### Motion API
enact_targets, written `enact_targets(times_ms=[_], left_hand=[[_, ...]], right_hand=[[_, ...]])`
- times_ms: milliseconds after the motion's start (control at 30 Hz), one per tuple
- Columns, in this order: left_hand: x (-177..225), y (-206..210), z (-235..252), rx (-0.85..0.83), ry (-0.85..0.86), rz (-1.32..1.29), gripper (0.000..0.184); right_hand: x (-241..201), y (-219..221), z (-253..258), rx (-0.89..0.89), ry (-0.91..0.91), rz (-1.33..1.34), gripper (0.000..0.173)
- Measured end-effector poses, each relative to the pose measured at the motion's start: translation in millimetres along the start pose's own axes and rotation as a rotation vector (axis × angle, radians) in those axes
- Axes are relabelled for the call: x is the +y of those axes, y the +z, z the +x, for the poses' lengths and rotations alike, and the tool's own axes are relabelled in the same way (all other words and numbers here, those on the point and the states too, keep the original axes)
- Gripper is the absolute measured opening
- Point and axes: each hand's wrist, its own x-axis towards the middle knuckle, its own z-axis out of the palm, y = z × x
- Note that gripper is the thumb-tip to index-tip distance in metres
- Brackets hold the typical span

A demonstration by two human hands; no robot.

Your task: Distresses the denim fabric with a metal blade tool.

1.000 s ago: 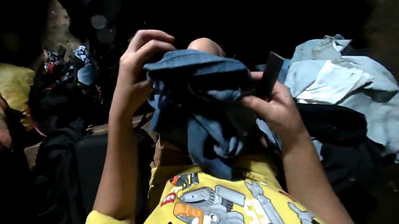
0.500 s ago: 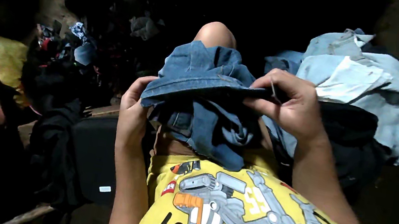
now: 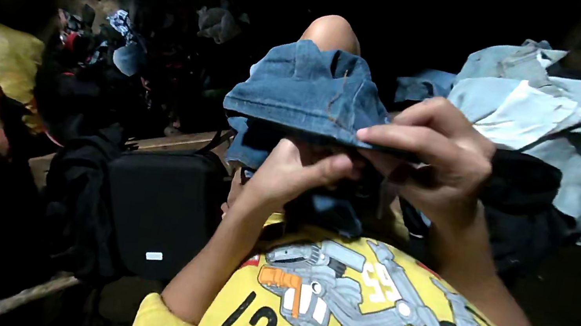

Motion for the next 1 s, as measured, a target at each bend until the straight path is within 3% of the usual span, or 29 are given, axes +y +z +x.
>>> enact_targets(times_ms=[67,200,300,367,500,600,633,733,800,833,933,967,1000], left_hand=[[-6,3,9,0.127,-0.011,-0.195,0.048],[-3,7,19,0.219,-0.018,-0.234,0.009],[0,14,25,0.276,-0.006,-0.204,0.01],[0,13,26,0.279,0.023,-0.202,0.017],[0,13,28,0.299,0.093,-0.157,0.012],[1,14,29,0.278,0.182,-0.106,0.016],[1,14,28,0.265,0.203,-0.101,0.016],[1,9,27,0.274,0.228,-0.102,0.011],[-2,4,25,0.291,0.23,-0.107,0.008],[-3,2,23,0.291,0.225,-0.105,0.007],[-5,1,23,0.284,0.216,-0.121,0.008],[-6,0,23,0.269,0.213,-0.113,0.008],[-7,0,23,0.246,0.211,-0.101,0.006]], right_hand=[[5,-6,-6,-0.044,-0.038,-0.04,0.012],[17,-16,-14,-0.061,-0.028,-0.167,0.012],[18,-20,-14,-0.094,0.036,-0.149,0.014],[19,-26,-15,-0.1,0.161,-0.011,0.023],[29,-35,-15,0.056,0.491,0.171,0.038],[43,-27,-10,-0.087,0.565,0.168,0.065],[45,-21,-8,-0.141,0.572,0.204,0.06],[47,-6,0,-0.213,0.577,0.248,0.009],[54,-7,5,-0.201,0.536,0.232,0.007],[58,-10,7,-0.19,0.512,0.23,0.012],[65,-11,14,-0.261,0.457,0.24,0.058],[67,-8,15,-0.295,0.457,0.241,0.058],[68,-5,14,-0.306,0.461,0.263,0.045]])
